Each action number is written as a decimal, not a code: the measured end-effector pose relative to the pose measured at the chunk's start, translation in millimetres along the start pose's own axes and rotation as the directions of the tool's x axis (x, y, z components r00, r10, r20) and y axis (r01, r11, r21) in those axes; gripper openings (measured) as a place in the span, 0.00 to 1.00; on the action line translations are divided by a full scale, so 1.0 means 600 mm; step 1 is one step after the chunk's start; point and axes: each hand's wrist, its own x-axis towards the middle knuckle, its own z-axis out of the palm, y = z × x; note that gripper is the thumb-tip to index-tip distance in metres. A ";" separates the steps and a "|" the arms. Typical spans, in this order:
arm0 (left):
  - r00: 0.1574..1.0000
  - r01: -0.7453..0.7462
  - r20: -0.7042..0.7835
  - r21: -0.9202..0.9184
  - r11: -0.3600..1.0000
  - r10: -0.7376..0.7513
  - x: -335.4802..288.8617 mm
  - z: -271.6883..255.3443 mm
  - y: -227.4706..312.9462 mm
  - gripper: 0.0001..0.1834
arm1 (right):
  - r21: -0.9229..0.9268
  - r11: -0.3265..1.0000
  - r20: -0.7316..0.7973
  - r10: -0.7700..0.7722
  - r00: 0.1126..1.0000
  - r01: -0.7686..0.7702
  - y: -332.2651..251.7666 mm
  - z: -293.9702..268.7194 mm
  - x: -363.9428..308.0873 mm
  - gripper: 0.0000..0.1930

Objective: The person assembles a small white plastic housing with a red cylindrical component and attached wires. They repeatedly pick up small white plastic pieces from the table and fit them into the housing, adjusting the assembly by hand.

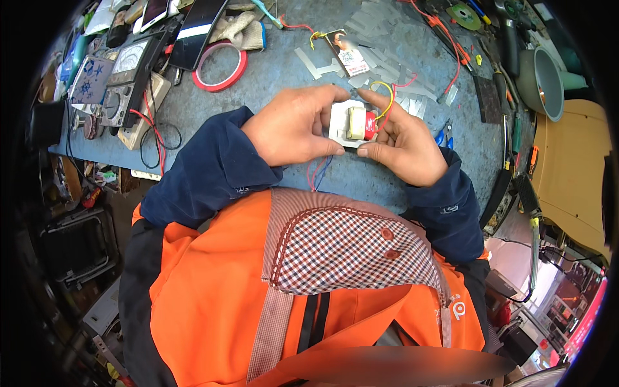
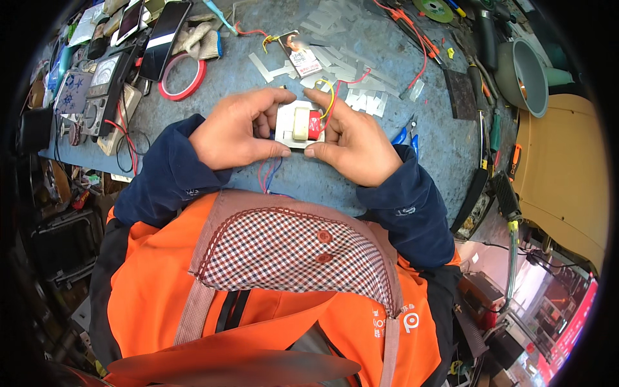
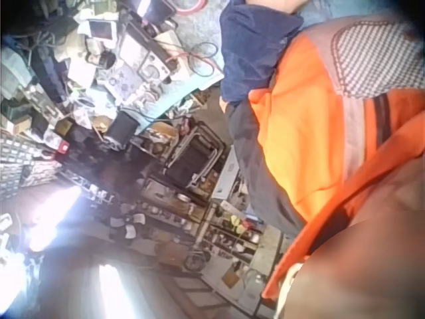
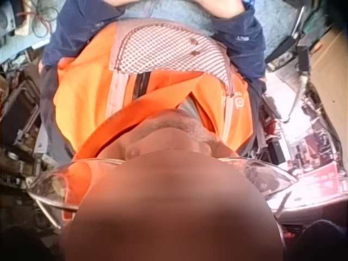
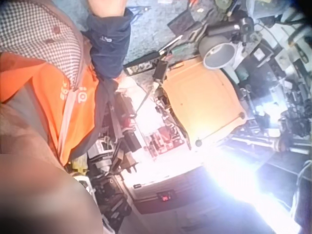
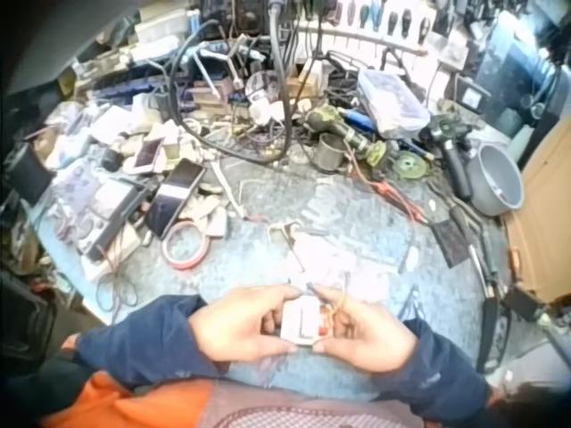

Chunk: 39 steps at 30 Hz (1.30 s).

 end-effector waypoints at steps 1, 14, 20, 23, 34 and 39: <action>0.999 0.040 0.017 -0.022 0.999 -0.039 0.001 -0.001 0.004 0.41 | -0.016 1.000 0.013 0.008 1.000 -0.008 -0.008 -0.002 0.001 0.45; 0.947 0.301 0.164 -0.148 0.942 -0.277 0.006 -0.004 0.023 0.41 | -0.027 0.998 0.058 -0.046 0.997 0.048 0.006 0.000 -0.003 0.41; 0.956 0.287 0.082 -0.441 0.851 -0.280 -0.006 0.027 -0.002 0.43 | -0.130 0.991 0.109 -0.025 0.994 0.039 -0.019 -0.006 -0.002 0.41; 0.963 0.266 0.023 -0.263 0.927 -0.269 -0.012 0.031 0.011 0.42 | 0.022 1.000 0.135 0.011 0.991 -0.014 -0.014 -0.004 -0.003 0.40; 0.994 0.094 0.029 0.201 0.975 -0.102 0.028 0.003 0.048 0.36 | -0.071 0.997 0.037 -0.013 0.999 0.016 -0.015 0.002 -0.002 0.41; 0.985 -0.151 -0.003 0.471 0.869 0.172 0.045 -0.003 0.048 0.32 | -0.111 0.988 0.161 0.127 0.979 -0.110 -0.052 -0.048 -0.017 0.36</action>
